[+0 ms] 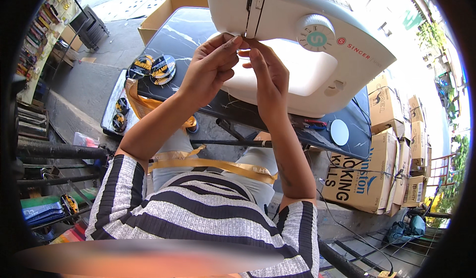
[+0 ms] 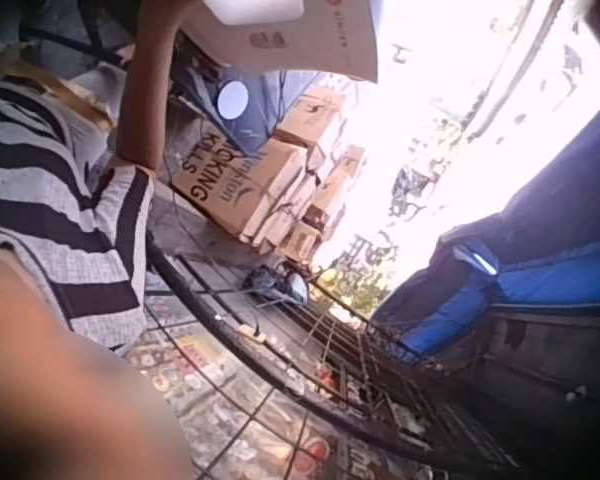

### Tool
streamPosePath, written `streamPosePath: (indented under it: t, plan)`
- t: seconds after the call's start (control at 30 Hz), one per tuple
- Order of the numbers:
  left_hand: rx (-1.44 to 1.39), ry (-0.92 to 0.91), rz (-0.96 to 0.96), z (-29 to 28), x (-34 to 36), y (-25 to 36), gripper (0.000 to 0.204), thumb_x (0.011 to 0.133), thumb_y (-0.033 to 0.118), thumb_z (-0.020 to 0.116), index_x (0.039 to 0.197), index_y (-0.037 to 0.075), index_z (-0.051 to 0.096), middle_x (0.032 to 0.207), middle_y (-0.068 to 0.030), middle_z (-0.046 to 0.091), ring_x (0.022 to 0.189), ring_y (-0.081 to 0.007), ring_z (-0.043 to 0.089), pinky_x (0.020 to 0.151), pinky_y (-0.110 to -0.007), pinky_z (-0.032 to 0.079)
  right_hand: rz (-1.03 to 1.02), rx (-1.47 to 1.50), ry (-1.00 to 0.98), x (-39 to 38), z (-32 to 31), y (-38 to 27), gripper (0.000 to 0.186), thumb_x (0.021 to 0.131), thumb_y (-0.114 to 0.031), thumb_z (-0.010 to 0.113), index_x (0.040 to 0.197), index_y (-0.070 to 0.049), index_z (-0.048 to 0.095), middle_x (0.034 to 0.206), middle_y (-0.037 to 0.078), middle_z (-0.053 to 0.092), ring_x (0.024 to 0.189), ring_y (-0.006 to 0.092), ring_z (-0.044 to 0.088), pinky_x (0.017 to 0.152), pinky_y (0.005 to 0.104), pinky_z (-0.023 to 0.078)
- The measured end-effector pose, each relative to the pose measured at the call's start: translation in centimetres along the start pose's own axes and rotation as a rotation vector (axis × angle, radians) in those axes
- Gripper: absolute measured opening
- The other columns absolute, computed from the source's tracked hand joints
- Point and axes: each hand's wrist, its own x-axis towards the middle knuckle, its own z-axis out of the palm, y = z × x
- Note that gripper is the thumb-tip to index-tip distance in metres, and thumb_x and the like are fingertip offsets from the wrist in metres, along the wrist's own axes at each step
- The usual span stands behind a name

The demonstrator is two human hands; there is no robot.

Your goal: The person threads a sewing machine, then sews a piece of gold ribbon. They cut the ribbon with scissors and rethread the machine.

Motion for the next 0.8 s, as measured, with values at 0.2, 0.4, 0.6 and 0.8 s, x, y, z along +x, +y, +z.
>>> streamPosePath:
  t: [0.2,0.4,0.6,0.8]
  plan:
    - [0.004,0.039,0.022,0.0,-0.2,-0.5,0.018,0.098,0.025,0.064,0.101,0.007,0.065,0.061,0.0114,0.036,0.052,0.0013,0.023,0.043,-0.019,0.016,0.045,0.103,0.043,0.2,0.6,0.7,0.035,0.101,-0.026,0.056,0.119,0.003,0.066,0.107,0.010,0.071,0.101,0.0152,0.065,0.091,0.0333,0.051]
    - [-0.061,-0.007,0.045,-0.5,-0.4,-0.6,0.022,0.096,0.024,0.067,0.103,0.003,0.066,0.061,0.0100,0.045,0.050,0.0021,0.027,0.044,-0.018,0.020,0.094,0.177,0.016,0.2,0.8,1.0,0.034,0.102,-0.022,0.053,0.124,0.002,0.063,0.117,0.012,0.068,0.111,0.0175,0.063,0.097,0.0359,0.049]
    - [-0.034,0.063,0.025,-0.2,-0.9,-0.4,0.021,0.096,0.025,0.066,0.098,0.004,0.065,0.060,0.0106,0.036,0.052,0.0012,0.026,0.045,-0.019,0.019,0.012,-0.103,0.040,-1.0,1.0,-1.1,0.028,0.099,-0.020,0.059,0.117,-0.001,0.069,0.105,0.012,0.072,0.098,0.0181,0.066,0.086,0.0325,0.051]
    - [-0.007,0.042,0.005,-0.5,-0.8,-0.2,0.017,0.098,0.021,0.062,0.098,0.004,0.062,0.063,0.0092,0.028,0.052,0.0002,0.022,0.043,-0.019,0.014,-0.997,-1.097,0.495,-2.8,-9.6,-6.8,0.020,0.091,-0.007,0.056,0.108,0.001,0.062,0.101,0.012,0.061,0.097,0.0222,0.058,0.084,0.0342,0.049]
